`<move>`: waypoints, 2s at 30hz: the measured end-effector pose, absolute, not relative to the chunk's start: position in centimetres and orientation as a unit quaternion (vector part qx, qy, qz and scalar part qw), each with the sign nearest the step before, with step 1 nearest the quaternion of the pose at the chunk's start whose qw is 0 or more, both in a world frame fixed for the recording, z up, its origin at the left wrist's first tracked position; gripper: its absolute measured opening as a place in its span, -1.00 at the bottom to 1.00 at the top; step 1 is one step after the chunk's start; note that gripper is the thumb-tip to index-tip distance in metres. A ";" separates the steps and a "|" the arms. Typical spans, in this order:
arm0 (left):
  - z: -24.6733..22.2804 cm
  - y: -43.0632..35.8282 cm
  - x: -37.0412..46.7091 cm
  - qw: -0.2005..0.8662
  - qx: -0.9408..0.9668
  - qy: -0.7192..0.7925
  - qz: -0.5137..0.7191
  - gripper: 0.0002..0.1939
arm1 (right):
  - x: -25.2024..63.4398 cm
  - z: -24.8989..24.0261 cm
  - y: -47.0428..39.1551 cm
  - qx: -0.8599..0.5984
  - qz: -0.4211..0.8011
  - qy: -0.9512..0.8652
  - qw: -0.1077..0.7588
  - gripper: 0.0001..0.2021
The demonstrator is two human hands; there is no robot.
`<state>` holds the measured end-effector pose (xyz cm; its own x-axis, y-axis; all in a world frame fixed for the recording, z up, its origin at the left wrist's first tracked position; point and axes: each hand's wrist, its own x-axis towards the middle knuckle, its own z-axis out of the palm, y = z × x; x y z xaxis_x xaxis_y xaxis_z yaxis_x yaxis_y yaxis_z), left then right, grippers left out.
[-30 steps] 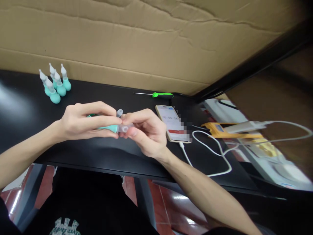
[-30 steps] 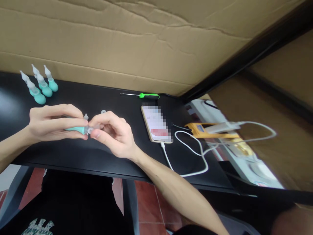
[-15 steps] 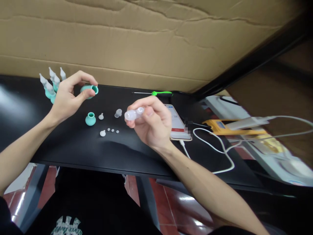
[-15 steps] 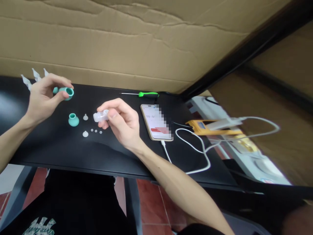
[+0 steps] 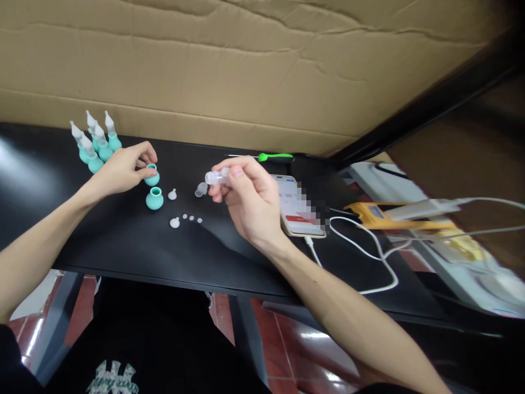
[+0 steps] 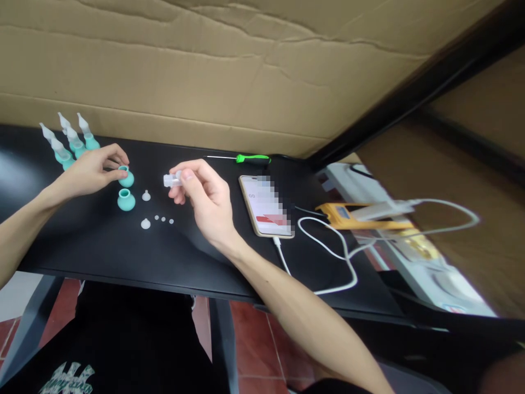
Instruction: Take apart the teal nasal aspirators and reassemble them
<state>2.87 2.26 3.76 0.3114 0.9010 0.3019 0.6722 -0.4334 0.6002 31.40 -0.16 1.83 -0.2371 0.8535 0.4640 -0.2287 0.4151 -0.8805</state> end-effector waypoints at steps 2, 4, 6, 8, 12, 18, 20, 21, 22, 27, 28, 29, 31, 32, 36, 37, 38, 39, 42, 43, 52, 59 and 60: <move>4.3 2.0 3.0 0.187 0.792 0.511 0.277 -0.85 | 31.4 1.6 0.0 -0.269 0.491 -0.615 0.555 -0.65; 4.5 1.8 3.3 0.187 0.792 0.519 0.261 -0.82 | 31.4 1.4 0.2 -0.283 0.503 -0.611 0.542 -0.62; 4.5 1.7 3.6 0.163 0.795 0.520 0.267 -0.77 | 31.4 1.3 0.3 -0.290 0.511 -0.613 0.528 -0.60; 4.4 1.6 3.9 0.105 0.806 0.505 0.290 -0.71 | 31.4 1.2 0.3 -0.294 0.511 -0.618 0.520 -0.59; 4.6 0.7 4.8 -0.045 0.851 0.410 0.324 -0.51 | 31.2 1.3 0.0 -0.278 0.503 -0.630 0.522 -0.62; 4.5 -2.6 7.9 -0.107 0.878 0.288 0.367 -0.63 | 31.0 1.0 -1.3 -0.234 0.468 -0.684 0.507 -0.63; 4.4 -3.3 8.6 -0.123 0.869 0.285 0.386 -0.76 | 31.2 0.9 -1.5 -0.230 0.410 -0.725 0.503 -0.71; 4.4 -3.5 8.8 -0.131 0.867 0.283 0.389 -0.79 | 31.3 0.9 -1.6 -0.233 0.359 -0.752 0.502 -0.75; 4.4 -3.6 8.9 -0.142 0.866 0.281 0.388 -0.78 | 31.4 0.9 -1.6 -0.235 0.297 -0.778 0.501 -0.79; 4.5 -3.5 9.0 -0.223 0.866 0.272 0.356 -0.68 | 31.6 1.1 -1.6 -0.230 0.059 -0.831 0.503 -0.75; 4.5 -3.6 9.1 -0.235 0.864 0.271 0.352 -0.68 | 31.5 1.1 -1.7 -0.231 0.043 -0.832 0.503 -0.72; 4.5 -3.7 9.2 -0.243 0.863 0.271 0.351 -0.68 | 31.5 1.1 -1.8 -0.231 0.028 -0.831 0.505 -0.70; 4.4 -4.0 9.4 -0.246 0.859 0.278 0.354 -0.68 | 31.5 1.0 -1.9 -0.225 -0.008 -0.826 0.516 -0.66; 4.4 -4.2 9.6 -0.243 0.856 0.284 0.357 -0.67 | 31.5 1.0 -1.9 -0.221 -0.026 -0.823 0.523 -0.65; 4.4 -4.8 10.0 -0.230 0.852 0.295 0.368 -0.68 | 31.5 0.9 -2.1 -0.212 -0.072 -0.812 0.539 -0.67; 4.4 -4.9 10.1 -0.229 0.851 0.296 0.367 -0.68 | 31.5 0.8 -2.2 -0.215 -0.081 -0.810 0.540 -0.68; 4.4 -4.9 10.1 -0.228 0.852 0.299 0.366 -0.68 | 31.5 0.8 -2.2 -0.218 -0.092 -0.806 0.542 -0.69; 4.3 -5.0 10.2 -0.228 0.851 0.303 0.364 -0.67 | 31.4 0.8 -2.3 -0.220 -0.103 -0.803 0.544 -0.70; 4.1 -4.9 10.2 -0.232 0.844 0.316 0.365 -0.62 | 31.4 0.8 -2.4 -0.212 -0.116 -0.799 0.551 -0.73; 4.0 -4.8 10.2 -0.234 0.842 0.316 0.368 -0.61 | 31.4 0.9 -2.3 -0.210 -0.111 -0.801 0.549 -0.76; 3.2 -4.0 9.7 -0.232 0.835 0.291 0.406 -0.76 | 31.2 0.9 -1.6 -0.236 -0.018 -0.812 0.533 -0.90; 3.3 -4.5 10.0 -0.209 0.821 0.275 0.455 -0.84 | 31.1 0.9 -2.1 -0.213 -0.040 -0.788 0.577 -0.85; 3.3 -4.6 10.0 -0.207 0.819 0.277 0.458 -0.84 | 31.1 0.9 -2.2 -0.214 -0.045 -0.784 0.580 -0.84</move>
<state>10.00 -4.62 3.31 0.4273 0.2630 0.8650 0.6431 -0.7609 -0.0864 31.11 -2.24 0.91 -0.2349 0.2831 0.9299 0.3885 0.9042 -0.1772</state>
